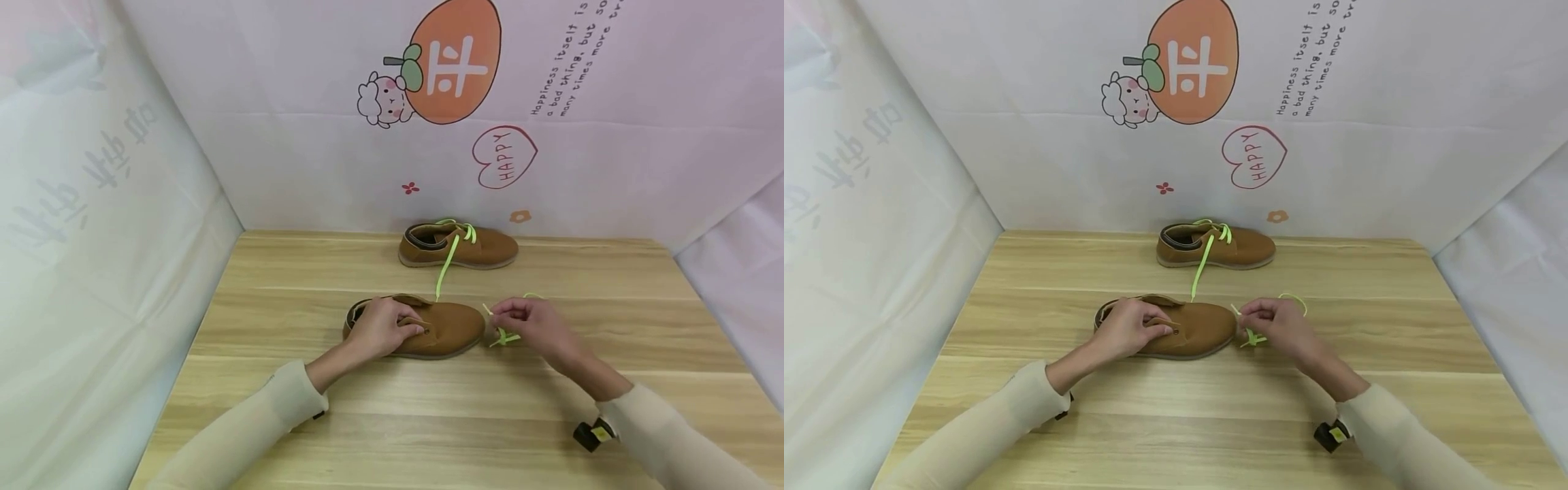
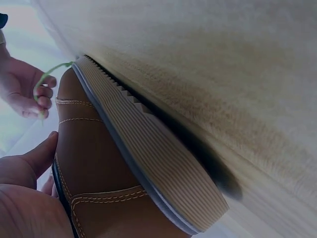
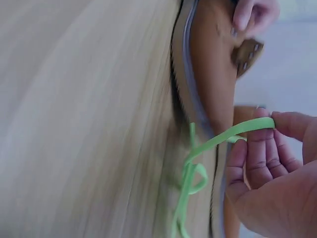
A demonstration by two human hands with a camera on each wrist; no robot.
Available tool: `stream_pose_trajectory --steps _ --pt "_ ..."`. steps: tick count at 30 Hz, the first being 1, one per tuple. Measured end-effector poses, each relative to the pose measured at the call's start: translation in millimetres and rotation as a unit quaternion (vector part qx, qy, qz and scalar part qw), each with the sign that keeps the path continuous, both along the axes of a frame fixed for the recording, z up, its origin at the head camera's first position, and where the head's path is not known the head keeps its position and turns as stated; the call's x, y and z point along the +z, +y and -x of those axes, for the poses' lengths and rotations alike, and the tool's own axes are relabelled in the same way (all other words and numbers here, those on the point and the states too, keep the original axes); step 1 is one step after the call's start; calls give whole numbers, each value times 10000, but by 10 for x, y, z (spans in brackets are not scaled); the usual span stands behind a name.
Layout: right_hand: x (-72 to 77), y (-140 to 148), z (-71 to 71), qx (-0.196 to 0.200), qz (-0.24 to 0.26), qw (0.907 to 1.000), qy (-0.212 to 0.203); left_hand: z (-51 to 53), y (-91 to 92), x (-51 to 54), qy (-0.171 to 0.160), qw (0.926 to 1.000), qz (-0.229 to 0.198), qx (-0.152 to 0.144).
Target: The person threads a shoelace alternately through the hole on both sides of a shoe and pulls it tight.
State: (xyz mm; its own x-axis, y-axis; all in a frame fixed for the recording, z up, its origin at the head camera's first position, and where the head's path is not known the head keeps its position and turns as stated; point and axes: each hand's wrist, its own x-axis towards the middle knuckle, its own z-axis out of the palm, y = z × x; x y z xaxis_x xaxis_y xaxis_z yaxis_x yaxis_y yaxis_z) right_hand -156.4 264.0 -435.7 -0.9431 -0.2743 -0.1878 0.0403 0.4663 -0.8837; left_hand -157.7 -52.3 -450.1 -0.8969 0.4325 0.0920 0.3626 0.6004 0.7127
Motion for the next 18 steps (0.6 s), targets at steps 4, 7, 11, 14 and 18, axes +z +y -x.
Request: stream_pose_trajectory --steps 4,7,11,14,18 --pt "46 -162 -112 188 -51 9998 -53 -1 -11 -22 70 10000 -26 24" --pt "58 -267 -182 268 -56 9996 56 -3 -6 -35 97 9999 -8 45" --pt "71 -389 -258 260 -88 9996 28 -12 0 -38 90 9999 -31 71" --pt "73 -477 -297 230 -92 9997 -37 -16 3 -33 44 9999 -61 85" --pt "55 -589 -322 319 -44 9995 3 -17 1 -28 -90 9999 -64 118"
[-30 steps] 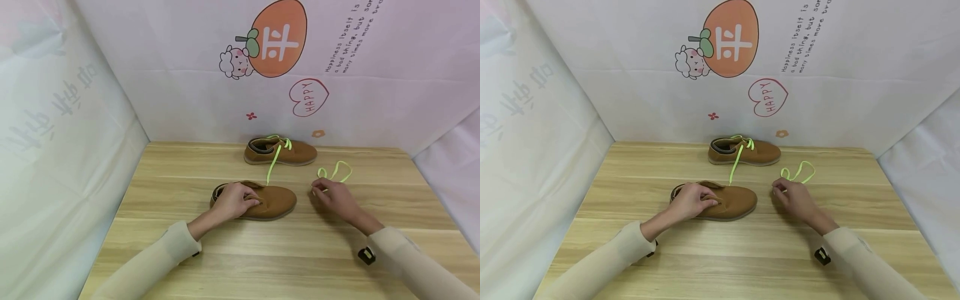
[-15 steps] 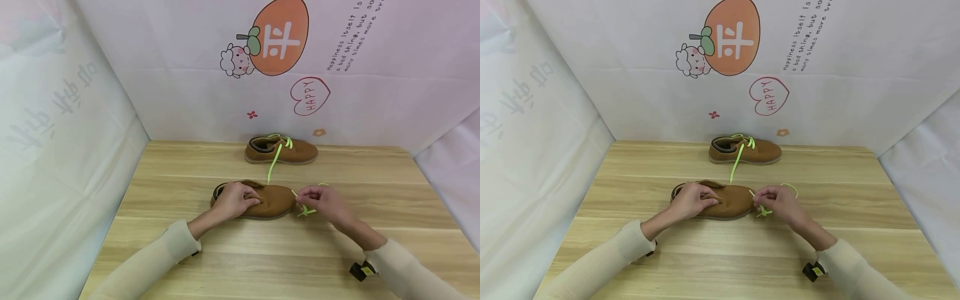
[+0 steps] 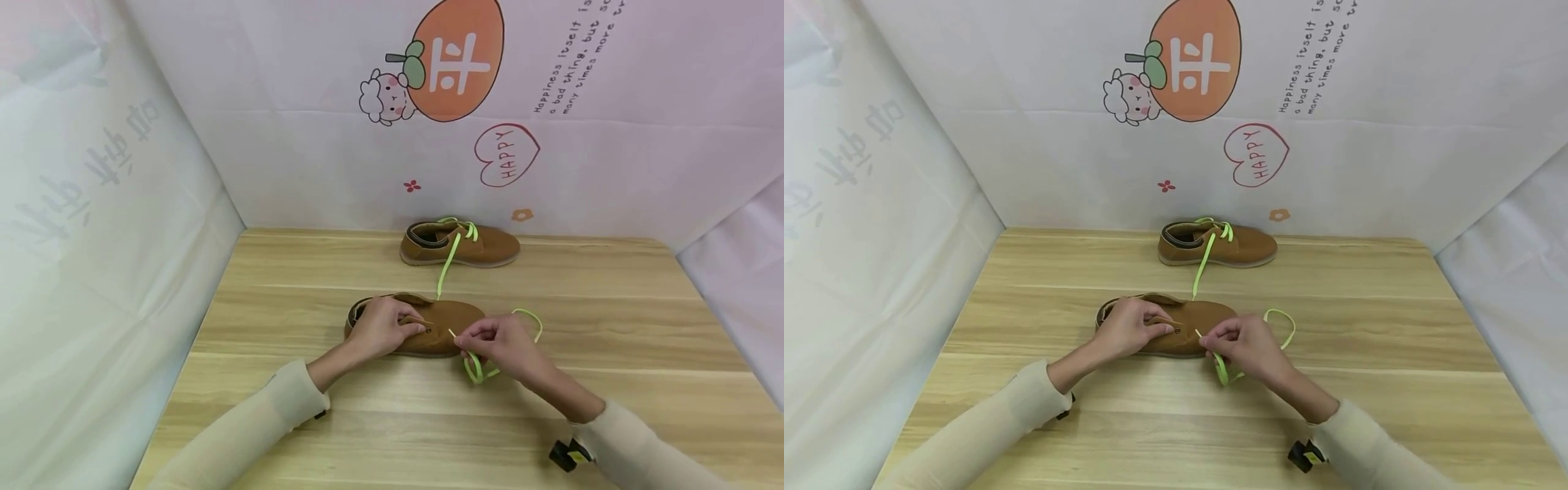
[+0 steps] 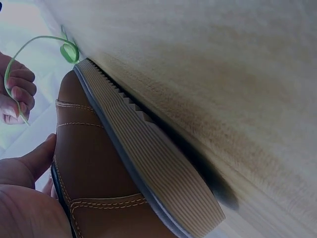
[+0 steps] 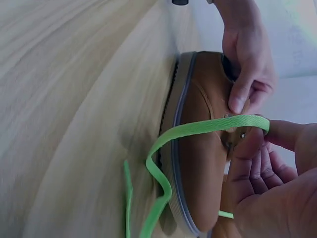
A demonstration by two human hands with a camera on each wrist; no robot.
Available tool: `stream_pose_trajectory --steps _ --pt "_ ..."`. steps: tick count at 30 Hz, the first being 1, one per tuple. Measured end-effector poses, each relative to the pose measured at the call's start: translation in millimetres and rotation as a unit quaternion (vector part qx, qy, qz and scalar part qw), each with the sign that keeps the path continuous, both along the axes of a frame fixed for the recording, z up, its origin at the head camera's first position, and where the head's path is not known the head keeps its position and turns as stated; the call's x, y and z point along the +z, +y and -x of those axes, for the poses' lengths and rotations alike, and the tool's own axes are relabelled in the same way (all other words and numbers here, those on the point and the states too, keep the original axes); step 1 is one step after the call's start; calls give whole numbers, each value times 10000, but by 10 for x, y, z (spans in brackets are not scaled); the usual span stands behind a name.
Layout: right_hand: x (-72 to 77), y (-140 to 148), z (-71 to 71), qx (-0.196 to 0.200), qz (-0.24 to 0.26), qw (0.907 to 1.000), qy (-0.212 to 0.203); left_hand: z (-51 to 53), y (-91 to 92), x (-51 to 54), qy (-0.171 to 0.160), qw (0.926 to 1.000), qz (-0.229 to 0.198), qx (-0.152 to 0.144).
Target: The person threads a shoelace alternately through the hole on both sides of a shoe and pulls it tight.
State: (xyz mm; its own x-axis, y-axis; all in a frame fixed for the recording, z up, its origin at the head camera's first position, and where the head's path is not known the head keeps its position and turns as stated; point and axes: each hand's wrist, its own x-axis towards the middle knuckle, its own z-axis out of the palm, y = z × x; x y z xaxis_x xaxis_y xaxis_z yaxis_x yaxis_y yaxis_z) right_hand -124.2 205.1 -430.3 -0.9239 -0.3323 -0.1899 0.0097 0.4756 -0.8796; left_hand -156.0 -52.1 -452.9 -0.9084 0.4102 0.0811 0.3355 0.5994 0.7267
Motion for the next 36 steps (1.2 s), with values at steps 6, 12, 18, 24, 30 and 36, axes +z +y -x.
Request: stream_pose_trajectory --steps 6,12,18,24,30,36 --pt "-90 -147 15 159 166 9997 89 4 -9 5 -87 9999 11 51" --pt "-198 -244 34 129 115 9996 218 -9 -1 -4 -74 9999 -32 61" --pt "-262 -311 47 51 58 9996 287 -16 2 -11 12 9999 46 106" --pt "-292 -358 44 -94 138 9996 246 -16 2 -5 14 9999 -40 114" --pt "-319 -401 34 -310 139 9993 174 -24 -2 -13 20 9999 -81 90" --pt "-376 -438 15 -491 123 9985 229 -33 -8 -10 47 9999 -93 114"
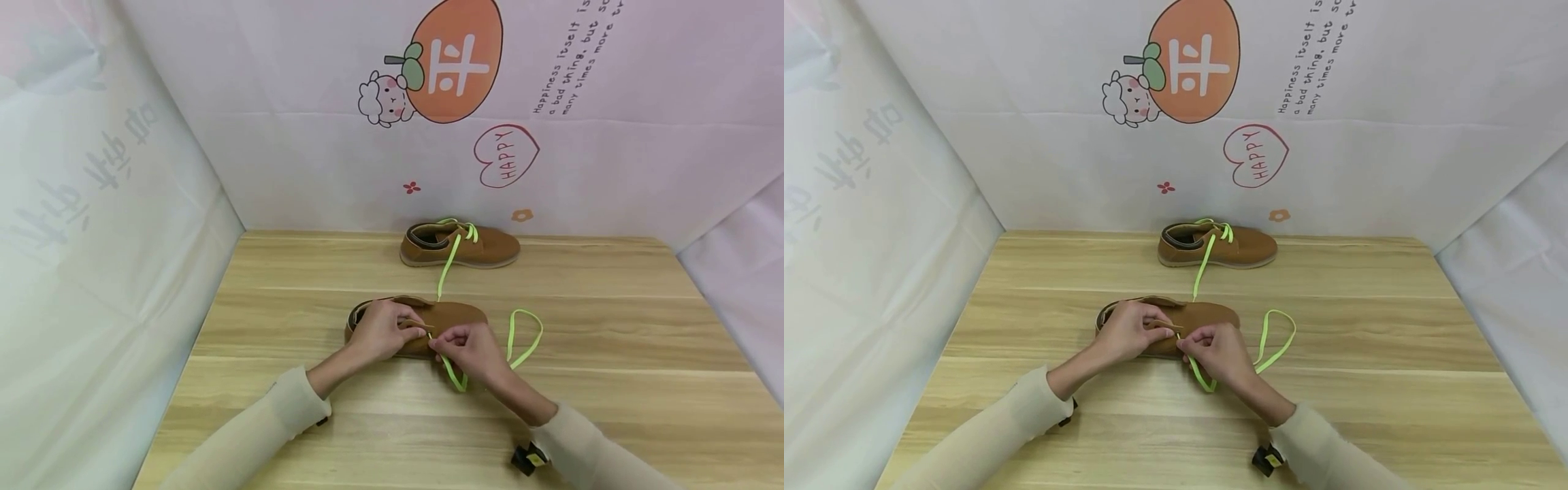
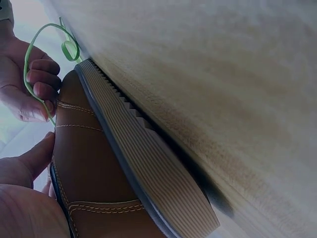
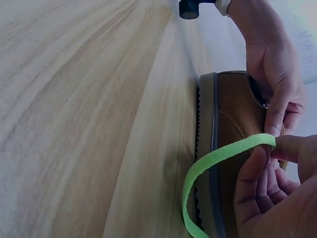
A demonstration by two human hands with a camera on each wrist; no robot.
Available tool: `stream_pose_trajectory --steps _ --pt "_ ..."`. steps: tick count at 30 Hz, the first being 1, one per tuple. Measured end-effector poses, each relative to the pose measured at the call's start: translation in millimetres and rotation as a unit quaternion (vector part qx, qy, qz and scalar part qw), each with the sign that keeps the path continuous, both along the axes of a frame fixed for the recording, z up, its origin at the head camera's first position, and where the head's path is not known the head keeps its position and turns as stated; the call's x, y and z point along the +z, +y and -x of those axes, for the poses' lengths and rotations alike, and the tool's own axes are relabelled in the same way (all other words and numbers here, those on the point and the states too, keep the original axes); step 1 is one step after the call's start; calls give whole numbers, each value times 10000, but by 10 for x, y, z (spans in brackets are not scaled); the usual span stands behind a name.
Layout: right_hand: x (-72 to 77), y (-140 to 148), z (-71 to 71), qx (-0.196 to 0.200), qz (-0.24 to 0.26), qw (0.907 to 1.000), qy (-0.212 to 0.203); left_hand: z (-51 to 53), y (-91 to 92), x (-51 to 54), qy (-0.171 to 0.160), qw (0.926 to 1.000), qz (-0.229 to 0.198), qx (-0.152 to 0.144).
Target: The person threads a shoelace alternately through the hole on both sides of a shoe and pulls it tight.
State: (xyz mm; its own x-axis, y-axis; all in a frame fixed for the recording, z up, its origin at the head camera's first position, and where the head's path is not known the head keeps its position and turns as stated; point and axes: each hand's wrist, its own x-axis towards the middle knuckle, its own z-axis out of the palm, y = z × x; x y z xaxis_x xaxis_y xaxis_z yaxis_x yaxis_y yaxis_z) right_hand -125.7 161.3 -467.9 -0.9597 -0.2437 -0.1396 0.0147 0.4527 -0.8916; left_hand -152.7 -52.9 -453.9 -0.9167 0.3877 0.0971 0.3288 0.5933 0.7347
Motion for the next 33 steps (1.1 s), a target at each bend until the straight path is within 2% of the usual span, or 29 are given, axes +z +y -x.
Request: stream_pose_trajectory --steps 11,17,23,28,33 --pt "-27 -51 -29 -271 -340 9958 808 2 -18 -7 -69 9997 -164 -147" --pt "-68 -54 -35 -357 -608 9885 1341 0 -25 4 -170 9994 -230 -199" --pt "-106 -40 -23 -383 -756 9756 2027 4 -39 1 -154 9986 -349 -362" --pt "-136 -16 12 -143 -747 9608 2666 3 -43 -5 125 9981 -342 -502" --pt "-157 4 40 54 -817 9456 3149 2 -39 -14 325 9981 -236 -460"
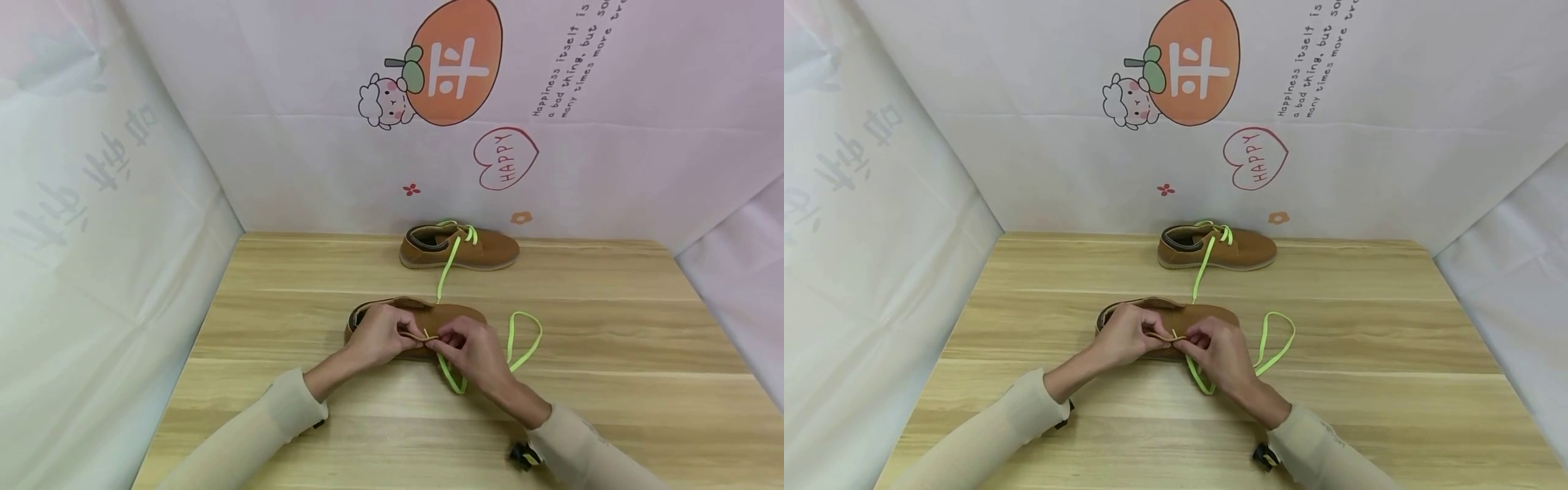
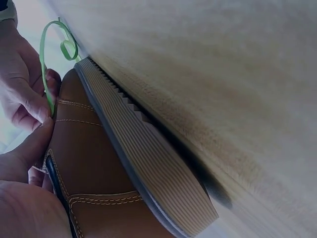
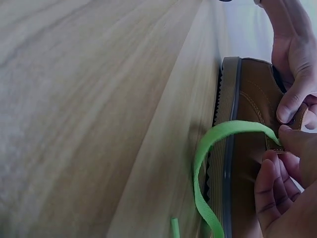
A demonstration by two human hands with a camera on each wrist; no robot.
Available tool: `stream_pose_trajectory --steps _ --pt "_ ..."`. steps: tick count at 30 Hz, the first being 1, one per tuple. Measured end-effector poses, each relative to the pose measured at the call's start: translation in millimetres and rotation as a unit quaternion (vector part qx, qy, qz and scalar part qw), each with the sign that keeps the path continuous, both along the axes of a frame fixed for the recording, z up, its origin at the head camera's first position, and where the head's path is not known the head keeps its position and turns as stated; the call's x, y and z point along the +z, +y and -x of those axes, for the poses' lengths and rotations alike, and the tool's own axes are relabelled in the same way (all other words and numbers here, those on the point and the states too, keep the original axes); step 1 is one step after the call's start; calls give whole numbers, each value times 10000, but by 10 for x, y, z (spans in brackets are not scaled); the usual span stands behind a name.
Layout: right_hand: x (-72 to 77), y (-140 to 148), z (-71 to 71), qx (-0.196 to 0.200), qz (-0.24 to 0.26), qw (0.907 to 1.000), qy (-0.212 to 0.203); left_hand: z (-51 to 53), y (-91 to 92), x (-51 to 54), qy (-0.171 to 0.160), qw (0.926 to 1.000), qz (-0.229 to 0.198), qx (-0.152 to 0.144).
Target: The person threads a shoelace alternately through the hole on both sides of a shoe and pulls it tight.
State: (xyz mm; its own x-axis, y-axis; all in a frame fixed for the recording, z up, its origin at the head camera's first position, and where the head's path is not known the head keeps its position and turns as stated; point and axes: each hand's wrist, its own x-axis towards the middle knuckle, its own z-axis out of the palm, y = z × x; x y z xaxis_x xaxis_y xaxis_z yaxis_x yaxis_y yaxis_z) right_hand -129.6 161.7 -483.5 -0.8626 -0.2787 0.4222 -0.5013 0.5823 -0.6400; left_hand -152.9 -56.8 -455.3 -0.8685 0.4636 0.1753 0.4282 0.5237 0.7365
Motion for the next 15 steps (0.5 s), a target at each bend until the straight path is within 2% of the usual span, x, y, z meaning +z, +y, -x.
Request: stream_pose_trajectory --steps 6,10,15 --pt "-11 0 21 219 -77 9994 256 -9 -4 -17 126 9999 -34 15" --pt "4 -5 29 411 -40 9991 125 -23 -20 -23 340 9993 -128 -75" --pt "21 -5 35 517 121 9984 -216 -43 -36 -50 894 9953 -179 -335"
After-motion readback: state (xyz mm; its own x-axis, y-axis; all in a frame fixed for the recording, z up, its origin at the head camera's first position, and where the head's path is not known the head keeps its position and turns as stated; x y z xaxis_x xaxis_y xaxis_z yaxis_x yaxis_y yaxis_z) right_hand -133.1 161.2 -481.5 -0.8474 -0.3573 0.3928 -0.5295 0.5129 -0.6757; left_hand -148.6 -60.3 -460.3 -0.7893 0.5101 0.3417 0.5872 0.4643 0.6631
